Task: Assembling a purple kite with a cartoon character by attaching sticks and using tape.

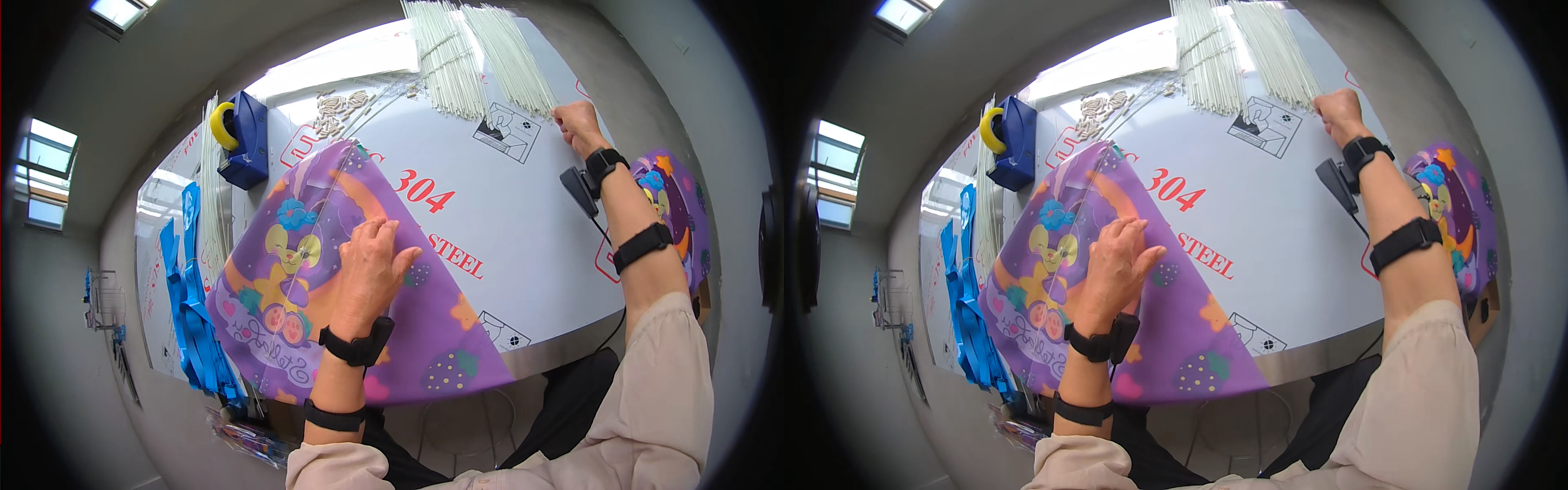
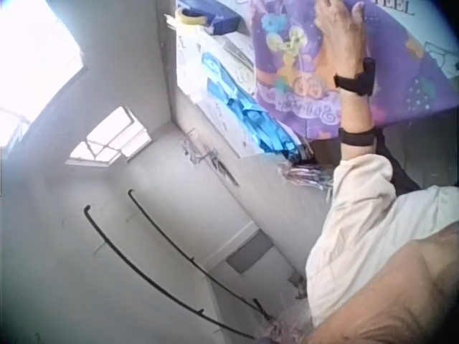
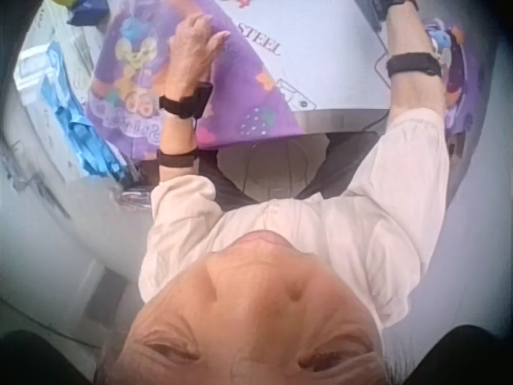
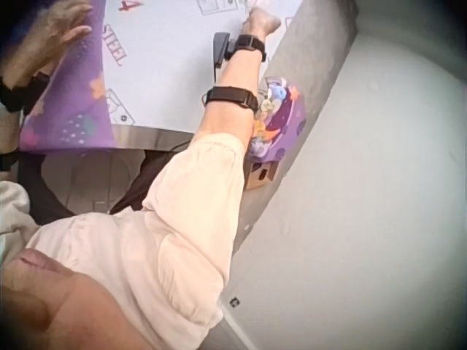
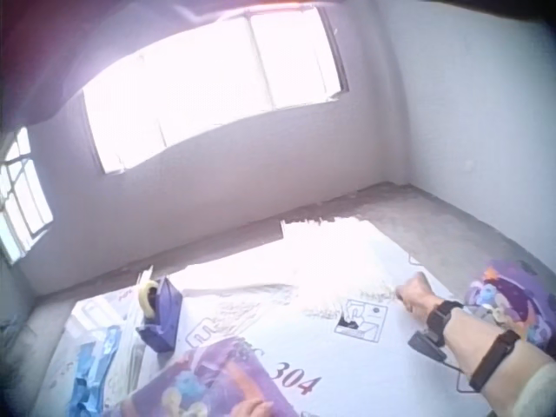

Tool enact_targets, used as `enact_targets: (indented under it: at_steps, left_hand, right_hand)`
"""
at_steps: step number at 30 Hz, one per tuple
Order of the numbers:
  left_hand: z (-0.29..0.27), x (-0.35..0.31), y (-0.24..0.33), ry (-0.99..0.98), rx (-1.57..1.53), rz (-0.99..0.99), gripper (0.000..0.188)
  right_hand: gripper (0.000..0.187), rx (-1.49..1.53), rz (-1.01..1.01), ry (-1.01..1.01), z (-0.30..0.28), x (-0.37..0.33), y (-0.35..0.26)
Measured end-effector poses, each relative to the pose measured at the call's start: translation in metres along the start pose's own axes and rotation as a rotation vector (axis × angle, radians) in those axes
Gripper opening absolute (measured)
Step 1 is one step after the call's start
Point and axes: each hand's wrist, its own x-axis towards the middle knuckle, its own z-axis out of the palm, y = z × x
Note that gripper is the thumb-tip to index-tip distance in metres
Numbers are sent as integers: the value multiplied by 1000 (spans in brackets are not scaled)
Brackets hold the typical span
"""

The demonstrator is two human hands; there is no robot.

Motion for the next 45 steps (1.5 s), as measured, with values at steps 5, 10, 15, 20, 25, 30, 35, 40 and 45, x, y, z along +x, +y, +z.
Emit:
enact_targets:
  at_steps: [5,10,15,20,25,30,35,40,45]
  left_hand:
    - [-6,78,-52,234,-301,-84,14]
    - [-21,155,-119,458,-102,-180,9]
    - [-7,194,-132,254,-3,-190,7]
    - [4,205,-130,197,81,-141,9]
    - [-6,215,-117,25,352,-168,21]
    - [-5,208,-108,24,294,-258,29]
    - [-10,199,-123,223,137,-278,25]
    - [-41,141,-44,322,-1219,-305,10]
    - [-57,28,48,154,-1588,-345,10]
  right_hand:
    - [13,505,197,-345,-13,-118,-13]
    - [13,465,137,-556,-19,-231,2]
    - [11,238,110,-576,-20,-293,29]
    - [11,143,120,-603,-9,-321,41]
    - [12,107,150,-712,1,-334,33]
    - [11,153,106,-706,10,-348,40]
    - [11,170,59,-695,13,-363,44]
    - [11,171,-16,-682,12,-371,29]
    - [12,168,-185,-635,16,-398,4]
